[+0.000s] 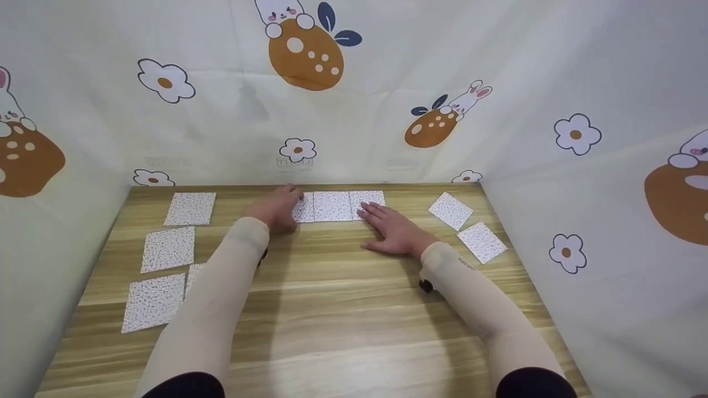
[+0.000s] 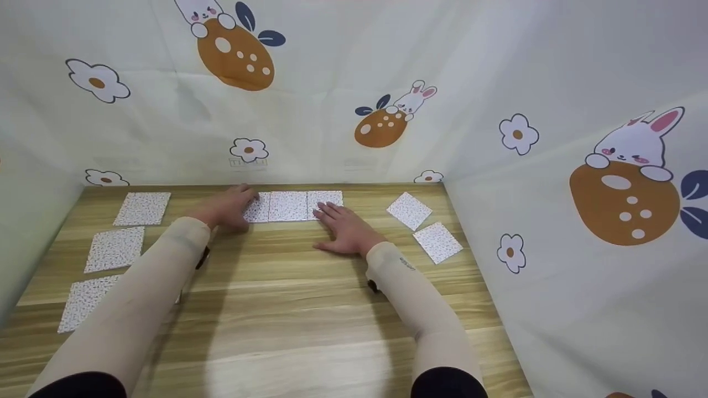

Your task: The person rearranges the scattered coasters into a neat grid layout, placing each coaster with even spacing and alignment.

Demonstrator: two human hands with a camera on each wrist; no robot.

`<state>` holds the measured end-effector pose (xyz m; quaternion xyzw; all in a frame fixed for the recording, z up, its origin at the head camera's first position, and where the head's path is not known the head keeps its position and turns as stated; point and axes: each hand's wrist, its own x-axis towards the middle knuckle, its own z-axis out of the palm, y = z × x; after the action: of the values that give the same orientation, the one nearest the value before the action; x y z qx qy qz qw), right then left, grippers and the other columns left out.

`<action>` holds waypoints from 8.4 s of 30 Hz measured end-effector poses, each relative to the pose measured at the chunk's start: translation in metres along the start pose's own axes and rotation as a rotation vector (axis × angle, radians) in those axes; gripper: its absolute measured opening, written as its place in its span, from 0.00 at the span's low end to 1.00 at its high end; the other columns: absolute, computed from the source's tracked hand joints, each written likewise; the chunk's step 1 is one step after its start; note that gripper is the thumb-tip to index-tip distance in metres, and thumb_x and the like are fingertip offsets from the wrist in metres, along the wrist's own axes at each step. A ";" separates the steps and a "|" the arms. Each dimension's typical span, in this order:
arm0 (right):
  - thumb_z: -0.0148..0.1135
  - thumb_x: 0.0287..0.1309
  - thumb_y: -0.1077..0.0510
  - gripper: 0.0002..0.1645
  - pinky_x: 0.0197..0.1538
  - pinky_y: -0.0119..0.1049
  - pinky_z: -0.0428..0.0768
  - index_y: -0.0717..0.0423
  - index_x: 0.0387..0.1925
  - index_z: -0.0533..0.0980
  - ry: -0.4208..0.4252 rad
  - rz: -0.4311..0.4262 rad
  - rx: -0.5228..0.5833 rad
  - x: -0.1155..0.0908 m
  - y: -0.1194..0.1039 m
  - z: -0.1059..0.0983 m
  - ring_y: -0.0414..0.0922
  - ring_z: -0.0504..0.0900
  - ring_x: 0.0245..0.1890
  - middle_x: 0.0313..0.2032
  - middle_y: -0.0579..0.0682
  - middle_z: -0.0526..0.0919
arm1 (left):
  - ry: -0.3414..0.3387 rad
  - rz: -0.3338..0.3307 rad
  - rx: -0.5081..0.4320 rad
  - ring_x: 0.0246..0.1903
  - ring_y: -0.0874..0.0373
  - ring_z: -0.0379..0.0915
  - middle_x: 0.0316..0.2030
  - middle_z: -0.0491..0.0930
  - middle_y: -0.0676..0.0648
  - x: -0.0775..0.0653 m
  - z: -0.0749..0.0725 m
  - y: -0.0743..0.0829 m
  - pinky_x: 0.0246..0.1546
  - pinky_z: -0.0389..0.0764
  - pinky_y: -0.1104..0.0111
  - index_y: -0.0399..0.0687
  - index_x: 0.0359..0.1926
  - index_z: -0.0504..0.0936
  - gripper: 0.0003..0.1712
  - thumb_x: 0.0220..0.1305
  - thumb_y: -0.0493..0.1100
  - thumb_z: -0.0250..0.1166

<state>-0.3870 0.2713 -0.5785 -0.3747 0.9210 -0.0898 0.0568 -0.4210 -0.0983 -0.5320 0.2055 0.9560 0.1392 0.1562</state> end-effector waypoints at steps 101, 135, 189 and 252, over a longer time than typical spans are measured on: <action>0.59 0.72 0.24 0.60 0.87 0.53 0.50 0.51 0.90 0.53 -0.015 0.008 0.006 0.000 0.001 0.001 0.56 0.47 0.88 0.89 0.54 0.50 | 0.298 -0.566 -0.078 0.47 0.18 0.68 0.37 0.78 0.16 -0.219 0.025 -0.105 0.44 0.73 0.35 0.14 0.33 0.83 0.49 0.68 0.68 0.69; 0.64 0.72 0.29 0.59 0.86 0.56 0.54 0.56 0.88 0.56 0.013 -0.016 -0.002 -0.001 -0.003 -0.005 0.61 0.52 0.87 0.87 0.59 0.54 | 0.258 -0.126 -0.209 0.71 0.24 0.58 0.72 0.59 0.22 -0.164 0.036 -0.068 0.72 0.68 0.30 0.23 0.79 0.62 0.67 0.54 0.61 0.83; 0.60 0.73 0.26 0.59 0.87 0.54 0.54 0.55 0.89 0.55 0.009 -0.018 -0.013 0.000 -0.001 -0.001 0.59 0.52 0.87 0.88 0.57 0.53 | 0.071 0.215 -0.043 0.76 0.34 0.60 0.73 0.66 0.33 -0.084 0.028 -0.007 0.78 0.68 0.42 0.37 0.81 0.68 0.63 0.47 0.47 0.88; 0.60 0.73 0.26 0.59 0.87 0.53 0.50 0.53 0.89 0.54 -0.011 0.004 0.014 0.000 -0.002 -0.001 0.57 0.49 0.88 0.88 0.55 0.51 | 0.172 0.119 -0.146 0.68 0.30 0.70 0.69 0.71 0.30 -0.146 0.022 -0.047 0.71 0.73 0.35 0.33 0.75 0.75 0.49 0.59 0.53 0.83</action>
<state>-0.3855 0.2701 -0.5772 -0.3728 0.9209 -0.0942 0.0646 -0.3029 -0.1991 -0.5325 0.2371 0.9393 0.2347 0.0797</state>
